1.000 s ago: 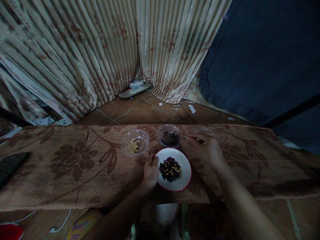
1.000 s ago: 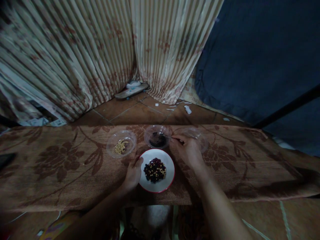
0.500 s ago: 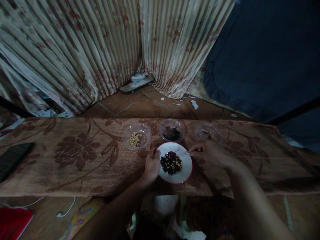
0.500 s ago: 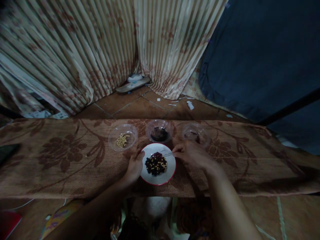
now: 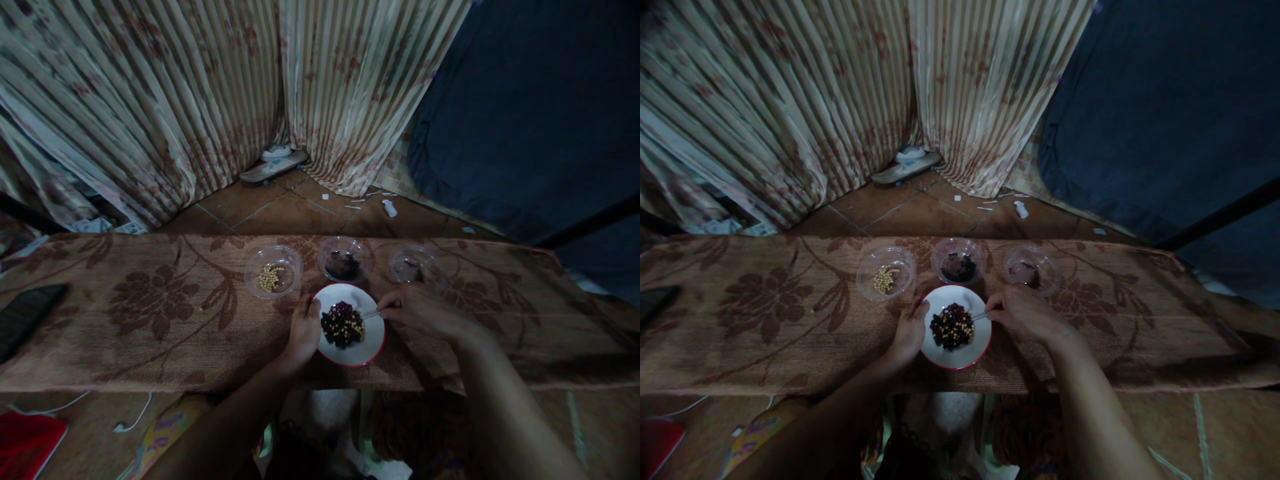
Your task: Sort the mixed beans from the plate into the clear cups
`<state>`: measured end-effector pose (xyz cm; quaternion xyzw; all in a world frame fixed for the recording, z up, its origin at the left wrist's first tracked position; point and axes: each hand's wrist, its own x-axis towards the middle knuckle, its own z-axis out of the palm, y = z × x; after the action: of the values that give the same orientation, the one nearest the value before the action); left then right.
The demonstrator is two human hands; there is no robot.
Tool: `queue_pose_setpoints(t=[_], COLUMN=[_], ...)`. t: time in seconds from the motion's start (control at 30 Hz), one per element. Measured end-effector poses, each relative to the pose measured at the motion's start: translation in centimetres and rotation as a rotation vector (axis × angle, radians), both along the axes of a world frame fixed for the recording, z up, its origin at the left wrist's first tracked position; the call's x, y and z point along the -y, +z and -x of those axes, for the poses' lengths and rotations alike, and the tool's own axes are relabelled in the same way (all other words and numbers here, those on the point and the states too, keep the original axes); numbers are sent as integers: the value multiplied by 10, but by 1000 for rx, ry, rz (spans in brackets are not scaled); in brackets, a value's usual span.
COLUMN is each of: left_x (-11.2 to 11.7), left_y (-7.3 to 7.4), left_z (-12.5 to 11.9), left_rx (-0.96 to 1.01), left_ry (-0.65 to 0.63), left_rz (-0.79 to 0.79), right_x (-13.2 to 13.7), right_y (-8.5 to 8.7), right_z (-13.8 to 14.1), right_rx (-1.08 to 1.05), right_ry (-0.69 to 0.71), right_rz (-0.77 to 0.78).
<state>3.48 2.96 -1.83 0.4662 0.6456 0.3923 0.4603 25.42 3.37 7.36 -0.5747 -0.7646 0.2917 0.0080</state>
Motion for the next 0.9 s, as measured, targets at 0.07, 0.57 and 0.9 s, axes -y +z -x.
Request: queue_pose_setpoints(t=[0.07,0.57,0.9], left_x=[0,0,1], left_y=[1,-2,4], left_z=[0,2,1], left_rx=[-13,-23,-20], left_ry=[-4,-20,-20], left_rz=[5,1,-12], right_x=[-1,-2,-1], right_y=[-1,-2,-4], right_z=[1,0,-1], right_rx=[22,37,-9], right_ry=[-6,24,22], right_rz=[-10,-30,-45])
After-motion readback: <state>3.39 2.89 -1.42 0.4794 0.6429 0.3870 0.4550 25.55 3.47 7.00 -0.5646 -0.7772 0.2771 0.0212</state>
